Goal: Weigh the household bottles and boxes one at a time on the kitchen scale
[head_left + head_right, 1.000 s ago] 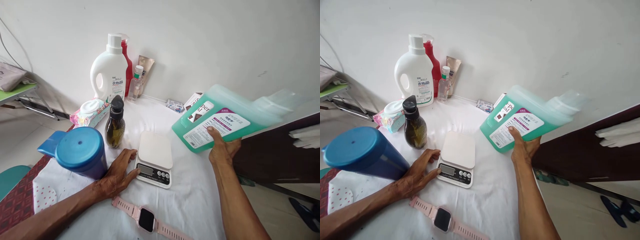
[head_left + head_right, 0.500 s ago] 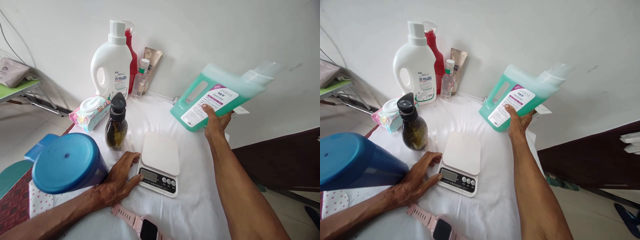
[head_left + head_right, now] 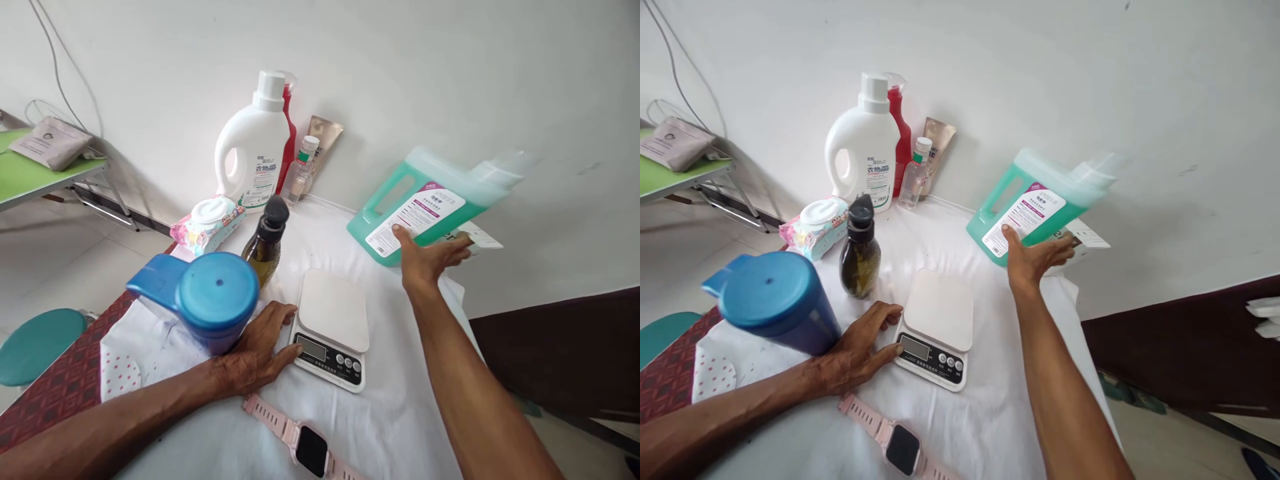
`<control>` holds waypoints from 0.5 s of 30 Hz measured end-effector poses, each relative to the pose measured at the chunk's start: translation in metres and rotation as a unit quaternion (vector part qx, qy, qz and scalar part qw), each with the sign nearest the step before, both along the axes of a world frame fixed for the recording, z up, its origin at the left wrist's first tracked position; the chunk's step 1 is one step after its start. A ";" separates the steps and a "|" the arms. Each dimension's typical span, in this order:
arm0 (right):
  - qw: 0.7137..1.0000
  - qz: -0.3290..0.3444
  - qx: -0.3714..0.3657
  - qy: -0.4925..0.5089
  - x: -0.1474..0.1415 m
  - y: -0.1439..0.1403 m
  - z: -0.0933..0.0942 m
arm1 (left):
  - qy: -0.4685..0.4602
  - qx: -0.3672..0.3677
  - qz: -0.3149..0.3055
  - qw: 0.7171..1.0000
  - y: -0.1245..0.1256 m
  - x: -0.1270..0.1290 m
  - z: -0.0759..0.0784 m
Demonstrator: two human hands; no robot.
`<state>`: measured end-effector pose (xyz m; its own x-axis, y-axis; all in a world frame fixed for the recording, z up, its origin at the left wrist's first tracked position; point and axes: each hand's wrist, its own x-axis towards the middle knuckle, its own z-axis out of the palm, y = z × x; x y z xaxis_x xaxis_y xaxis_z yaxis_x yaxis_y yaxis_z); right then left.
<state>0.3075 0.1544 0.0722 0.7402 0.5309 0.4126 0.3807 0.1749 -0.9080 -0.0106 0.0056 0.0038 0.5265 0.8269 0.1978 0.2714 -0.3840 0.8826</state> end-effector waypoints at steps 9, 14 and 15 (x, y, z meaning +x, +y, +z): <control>0.888 0.457 -0.038 -0.040 -0.160 -0.052 0.052 | -0.014 0.040 -0.004 0.999 0.000 -0.004 -0.010; 0.847 0.522 -0.089 -0.043 -0.202 -0.053 0.053 | -0.007 0.047 0.001 0.999 0.000 -0.001 -0.020; 0.846 0.521 -0.099 -0.056 -0.209 -0.055 0.052 | -0.008 0.056 0.012 0.998 0.000 0.000 -0.021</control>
<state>0.0984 0.0997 0.1239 -0.2112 0.9379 0.2753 0.1999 0.3171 -0.9271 -0.0106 0.0058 -0.0175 0.5031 0.8111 0.2983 0.2669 -0.4741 0.8390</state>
